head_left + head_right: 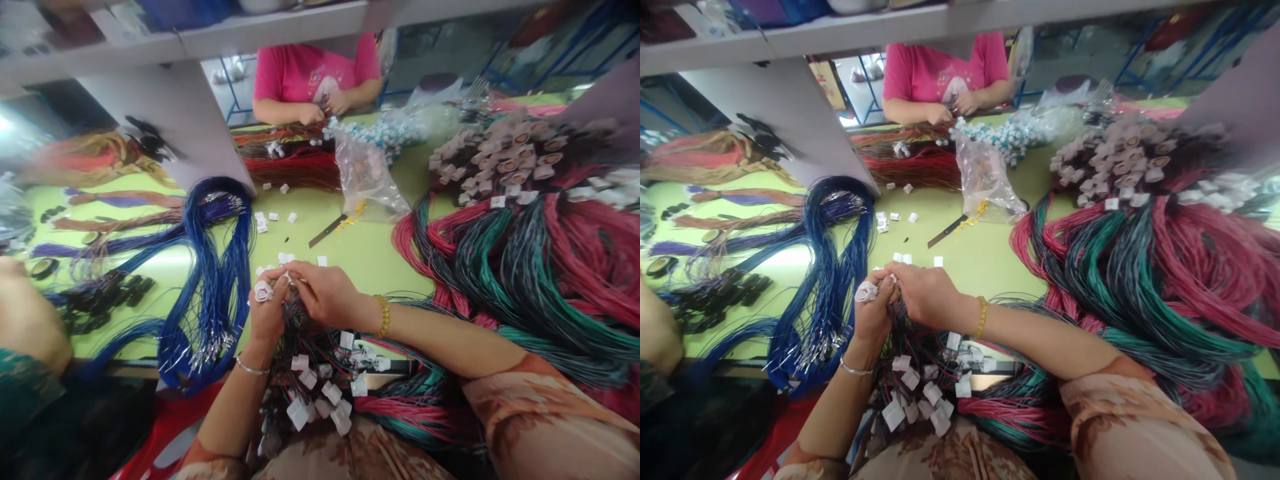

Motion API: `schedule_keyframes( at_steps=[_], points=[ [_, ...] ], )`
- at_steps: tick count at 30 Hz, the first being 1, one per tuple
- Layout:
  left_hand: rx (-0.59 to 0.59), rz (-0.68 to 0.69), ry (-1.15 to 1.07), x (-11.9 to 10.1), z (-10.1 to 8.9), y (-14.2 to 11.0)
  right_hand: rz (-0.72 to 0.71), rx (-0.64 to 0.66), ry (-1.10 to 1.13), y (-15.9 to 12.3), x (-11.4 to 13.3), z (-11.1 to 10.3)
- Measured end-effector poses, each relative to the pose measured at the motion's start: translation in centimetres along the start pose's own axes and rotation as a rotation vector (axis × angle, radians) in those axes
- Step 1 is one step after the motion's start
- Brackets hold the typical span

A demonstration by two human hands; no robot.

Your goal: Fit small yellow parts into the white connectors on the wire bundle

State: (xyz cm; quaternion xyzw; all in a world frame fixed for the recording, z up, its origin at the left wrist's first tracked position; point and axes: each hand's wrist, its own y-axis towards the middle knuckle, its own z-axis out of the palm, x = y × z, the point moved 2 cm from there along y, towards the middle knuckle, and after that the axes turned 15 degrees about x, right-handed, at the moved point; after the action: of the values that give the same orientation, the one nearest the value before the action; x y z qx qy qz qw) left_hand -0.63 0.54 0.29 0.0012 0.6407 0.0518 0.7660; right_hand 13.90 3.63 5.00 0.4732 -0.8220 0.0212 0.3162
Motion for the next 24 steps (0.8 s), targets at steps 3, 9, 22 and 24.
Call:
schedule_keyframes(
  at_steps=[3,9,22,24],
  points=[
    [-0.07,-0.021,0.011,0.0,0.0,-0.1,-0.006,0.074,-0.042,-0.5,1.3,1.9],
    [0.036,-0.016,0.089,-0.4,0.3,0.1,0.142,-0.004,0.122,1.2,-4.3,-2.1],
    [0.225,-0.014,-0.164,0.5,0.4,0.4,0.727,-0.024,-0.166,-1.1,-20.1,-5.4],
    [0.211,-0.026,-0.162,0.6,0.7,0.3,0.717,-0.019,-0.18,-1.0,-20.2,-5.0]
  ],
)
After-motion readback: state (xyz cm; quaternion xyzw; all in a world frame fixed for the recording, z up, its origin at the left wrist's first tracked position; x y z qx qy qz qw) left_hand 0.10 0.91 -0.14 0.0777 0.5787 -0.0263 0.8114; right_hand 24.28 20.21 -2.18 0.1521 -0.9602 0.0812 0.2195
